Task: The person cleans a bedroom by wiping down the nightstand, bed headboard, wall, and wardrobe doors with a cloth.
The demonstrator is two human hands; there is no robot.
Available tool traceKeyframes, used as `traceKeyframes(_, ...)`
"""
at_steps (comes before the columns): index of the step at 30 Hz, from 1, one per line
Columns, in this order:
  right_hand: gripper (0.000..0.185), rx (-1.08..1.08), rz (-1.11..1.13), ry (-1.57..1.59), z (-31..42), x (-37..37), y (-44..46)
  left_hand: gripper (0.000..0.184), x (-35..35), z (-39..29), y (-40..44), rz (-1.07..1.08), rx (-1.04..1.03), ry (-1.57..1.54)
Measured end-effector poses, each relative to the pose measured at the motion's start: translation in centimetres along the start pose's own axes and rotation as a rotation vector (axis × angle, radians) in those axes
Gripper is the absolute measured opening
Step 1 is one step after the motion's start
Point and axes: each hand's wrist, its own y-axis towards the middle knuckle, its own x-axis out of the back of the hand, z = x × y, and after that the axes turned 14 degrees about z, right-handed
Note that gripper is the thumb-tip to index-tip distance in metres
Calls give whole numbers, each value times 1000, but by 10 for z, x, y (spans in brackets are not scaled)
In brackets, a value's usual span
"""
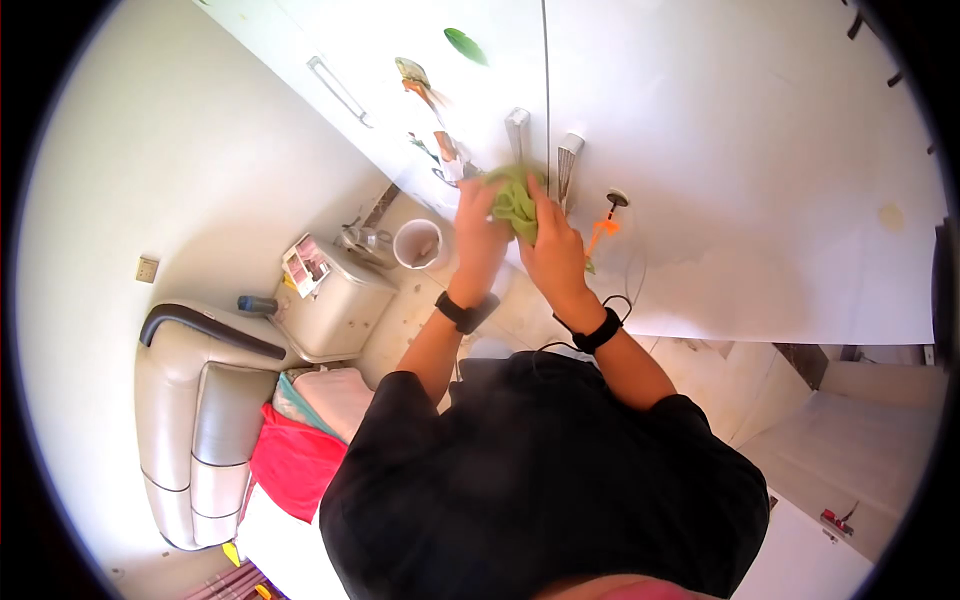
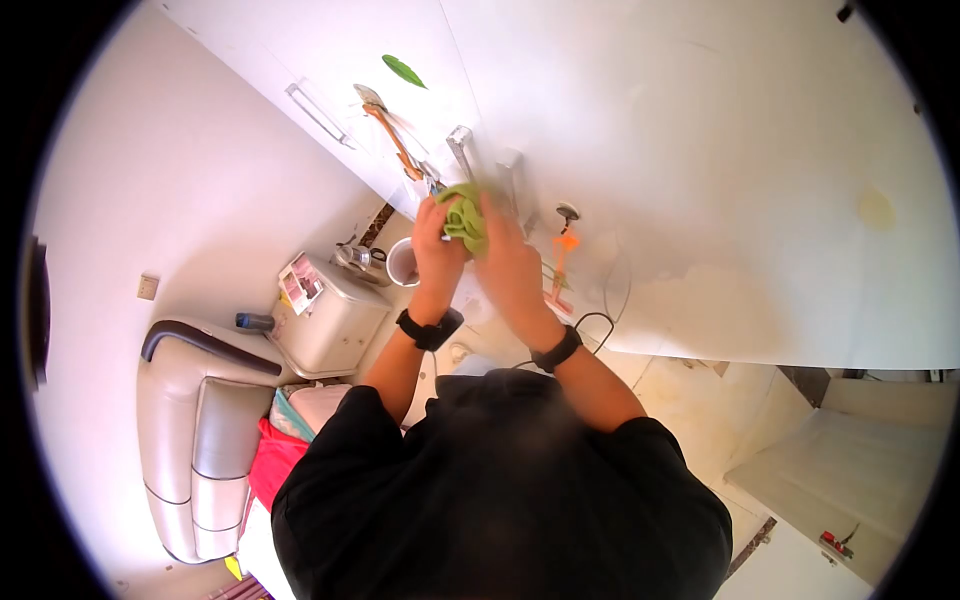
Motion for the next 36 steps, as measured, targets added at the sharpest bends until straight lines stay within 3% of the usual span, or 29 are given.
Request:
traceKeyframes(2, 69, -74, 67, -8, -17, -15, -11, 45, -10, 14, -17, 84, 128, -126)
traceKeyframes(4, 68, -143, 152, -16, -23, -20, -19, 44, -16, 23, -27, 113, 146, -156)
traceKeyframes(10, 61, -145, 119, 15, -2, -12, -7, 39, 0, 15, -8, 116, 101, -184)
traceKeyframes(13, 55, -55, -64, 77, 19, -9, 7, 38, 24, -5, 17, 94, -5, -213)
traceKeyframes(17, 56, -119, -151, 186, 24, -25, 10, 37, 28, 9, 23, 95, -107, -202)
traceKeyframes(18, 53, -87, -195, 87, 12, -38, 7, 36, 25, 16, 20, 95, -123, -200)
traceKeyframes(21, 46, -283, -50, 14, -9, -83, -12, 39, 9, 70, -18, 252, 64, -238)
traceKeyframes(24, 38, -620, 141, 164, -10, -110, -24, 36, 6, 118, -48, 458, 168, -243)
traceKeyframes(27, 34, -659, 131, 186, 18, -139, -27, 34, 33, 144, -70, 455, 174, -253)
traceKeyframes(32, 38, -518, 403, 197, 43, -196, -17, 37, 123, 189, -96, 586, 387, -294)
traceKeyframes(35, 43, -406, 538, 223, 69, -243, 6, 42, 179, 222, -115, 483, 373, -447)
traceKeyframes(36, 53, -310, 608, 187, 88, -257, 18, 50, 202, 228, -123, 423, 443, -543)
